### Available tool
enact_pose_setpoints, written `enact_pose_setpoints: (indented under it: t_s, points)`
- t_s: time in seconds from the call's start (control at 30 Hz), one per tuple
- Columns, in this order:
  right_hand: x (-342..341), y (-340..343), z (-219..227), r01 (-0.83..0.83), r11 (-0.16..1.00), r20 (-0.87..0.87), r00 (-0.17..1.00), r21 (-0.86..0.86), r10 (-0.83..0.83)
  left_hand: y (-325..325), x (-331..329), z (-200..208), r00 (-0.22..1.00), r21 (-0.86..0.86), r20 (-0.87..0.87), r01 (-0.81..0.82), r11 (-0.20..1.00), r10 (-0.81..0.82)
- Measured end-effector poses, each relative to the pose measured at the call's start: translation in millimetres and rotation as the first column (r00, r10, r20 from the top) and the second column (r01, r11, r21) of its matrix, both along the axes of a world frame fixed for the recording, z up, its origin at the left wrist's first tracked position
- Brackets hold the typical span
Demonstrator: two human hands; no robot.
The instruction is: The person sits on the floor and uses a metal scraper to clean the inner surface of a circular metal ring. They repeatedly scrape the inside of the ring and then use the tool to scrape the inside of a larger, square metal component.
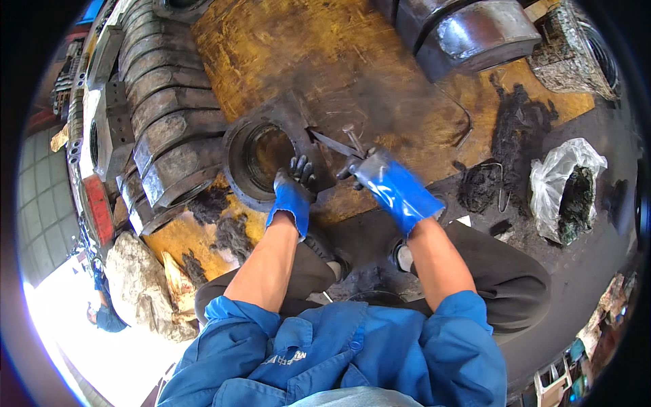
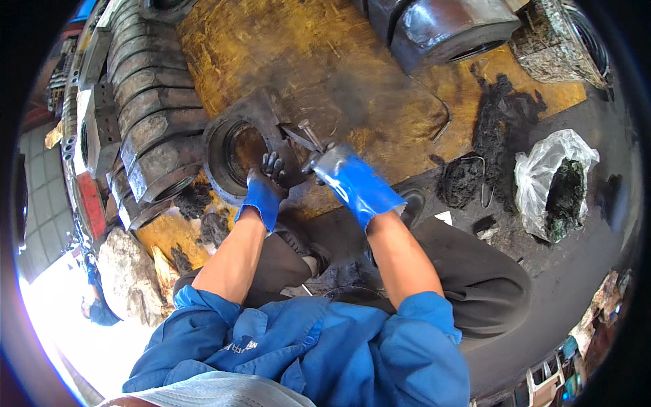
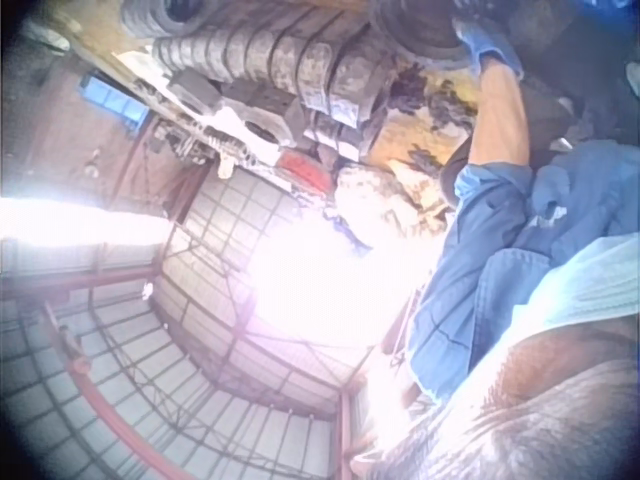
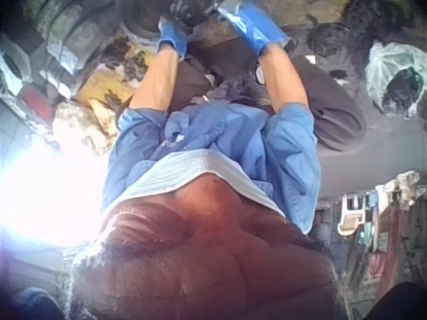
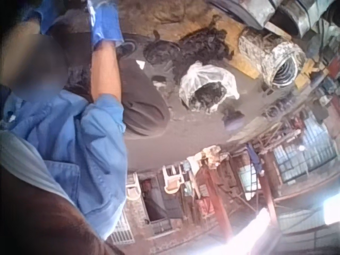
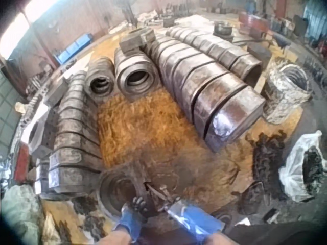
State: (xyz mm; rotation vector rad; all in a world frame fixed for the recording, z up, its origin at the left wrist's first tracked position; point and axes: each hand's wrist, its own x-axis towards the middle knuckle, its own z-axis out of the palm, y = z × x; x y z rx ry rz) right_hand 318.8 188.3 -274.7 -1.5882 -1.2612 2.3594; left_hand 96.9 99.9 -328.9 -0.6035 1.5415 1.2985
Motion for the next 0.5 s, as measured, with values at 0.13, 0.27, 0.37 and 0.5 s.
enact_pose_setpoints:
  t_s: [0.13, 0.27, 0.37, 0.5]
  points:
    - [-7, 7, 17, 0.019, 1.0, 0.075, 0.997, 0.017, -0.021, 4, -3, -5, 0.999, 0.03, 0.03, -0.029, 0.999, 0.028]
    - [0, -4, 1, 0.121, 0.992, 0.057, 0.991, 0.03, -0.122, -2, -6, -7, 0.999, 0.006, 0.037, -0.03, 1.0, 0.03]
    - [-14, -13, -24, 0.203, 0.956, -0.025, 0.979, 0.211, -0.202, 4, -1, -1, 1.0, 0.013, 0.021, -0.011, 1.0, 0.011]
    - [-24, 8, -40, 0.163, 0.964, -0.114, 0.983, 0.21, -0.141, 8, -4, -8, 1.0, 0.006, -0.004, 0.011, 1.0, -0.011]
